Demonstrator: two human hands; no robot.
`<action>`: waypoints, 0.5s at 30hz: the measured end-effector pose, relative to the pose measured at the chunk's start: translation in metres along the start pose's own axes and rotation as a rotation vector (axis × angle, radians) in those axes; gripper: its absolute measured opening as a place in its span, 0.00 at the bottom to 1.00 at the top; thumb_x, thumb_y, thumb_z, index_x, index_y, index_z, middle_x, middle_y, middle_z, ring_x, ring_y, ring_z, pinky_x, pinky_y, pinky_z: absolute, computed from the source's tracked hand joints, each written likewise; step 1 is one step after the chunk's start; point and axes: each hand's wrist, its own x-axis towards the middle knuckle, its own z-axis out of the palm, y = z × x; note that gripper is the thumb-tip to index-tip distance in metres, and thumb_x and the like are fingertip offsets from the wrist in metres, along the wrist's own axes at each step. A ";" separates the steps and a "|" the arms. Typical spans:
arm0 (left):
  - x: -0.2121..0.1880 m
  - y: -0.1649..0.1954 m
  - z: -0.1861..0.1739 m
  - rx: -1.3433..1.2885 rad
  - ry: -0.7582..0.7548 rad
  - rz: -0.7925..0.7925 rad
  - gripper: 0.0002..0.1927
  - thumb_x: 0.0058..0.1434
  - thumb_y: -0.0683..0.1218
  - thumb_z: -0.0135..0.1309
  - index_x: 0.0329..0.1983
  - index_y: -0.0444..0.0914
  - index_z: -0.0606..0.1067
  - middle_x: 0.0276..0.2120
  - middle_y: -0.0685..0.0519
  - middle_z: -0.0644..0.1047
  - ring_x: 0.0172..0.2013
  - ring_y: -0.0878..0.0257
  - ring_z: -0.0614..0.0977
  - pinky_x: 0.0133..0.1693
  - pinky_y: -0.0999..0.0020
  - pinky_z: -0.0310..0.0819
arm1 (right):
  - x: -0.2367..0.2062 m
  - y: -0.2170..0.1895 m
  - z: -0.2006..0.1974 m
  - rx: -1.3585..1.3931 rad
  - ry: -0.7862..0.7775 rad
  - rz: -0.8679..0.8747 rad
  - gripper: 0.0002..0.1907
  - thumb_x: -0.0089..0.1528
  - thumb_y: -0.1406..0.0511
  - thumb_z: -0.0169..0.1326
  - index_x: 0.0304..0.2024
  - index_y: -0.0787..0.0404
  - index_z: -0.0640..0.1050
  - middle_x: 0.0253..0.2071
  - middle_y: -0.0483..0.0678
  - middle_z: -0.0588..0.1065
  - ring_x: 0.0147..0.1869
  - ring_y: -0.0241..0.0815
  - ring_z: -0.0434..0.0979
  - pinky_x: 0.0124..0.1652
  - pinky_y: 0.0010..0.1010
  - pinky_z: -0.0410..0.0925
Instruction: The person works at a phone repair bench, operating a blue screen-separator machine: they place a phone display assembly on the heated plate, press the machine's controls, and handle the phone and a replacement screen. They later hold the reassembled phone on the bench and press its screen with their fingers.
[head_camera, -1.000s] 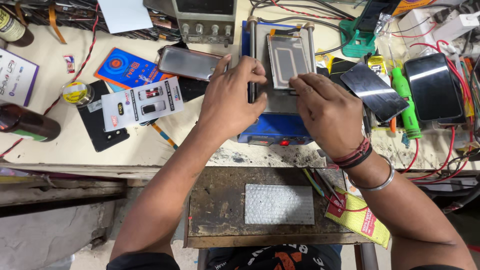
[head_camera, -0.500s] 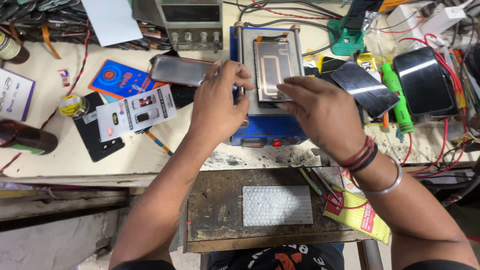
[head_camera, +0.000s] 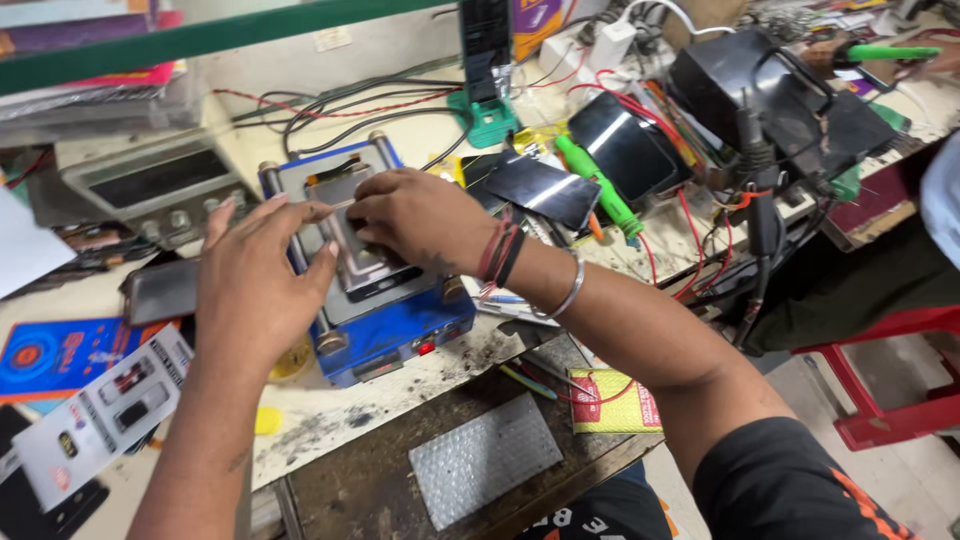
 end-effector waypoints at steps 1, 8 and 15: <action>0.006 0.001 0.002 0.013 -0.027 0.005 0.16 0.58 0.48 0.63 0.49 0.42 0.80 0.47 0.49 0.83 0.56 0.52 0.79 0.68 0.47 0.55 | 0.000 0.002 0.000 -0.015 0.007 -0.010 0.15 0.62 0.61 0.58 0.49 0.58 0.83 0.49 0.50 0.78 0.54 0.51 0.78 0.55 0.41 0.69; 0.030 0.003 0.016 0.010 -0.143 -0.031 0.27 0.53 0.48 0.64 0.57 0.40 0.75 0.45 0.52 0.83 0.54 0.54 0.79 0.68 0.49 0.52 | 0.004 0.014 -0.003 -0.055 0.010 -0.066 0.14 0.63 0.64 0.57 0.51 0.55 0.83 0.48 0.50 0.78 0.55 0.51 0.77 0.58 0.41 0.67; 0.029 -0.004 0.022 0.154 -0.112 0.049 0.19 0.54 0.50 0.66 0.50 0.44 0.81 0.41 0.47 0.82 0.51 0.50 0.79 0.68 0.45 0.51 | -0.019 -0.003 -0.024 0.025 0.081 -0.002 0.17 0.61 0.65 0.60 0.54 0.57 0.81 0.57 0.51 0.77 0.59 0.56 0.77 0.55 0.43 0.70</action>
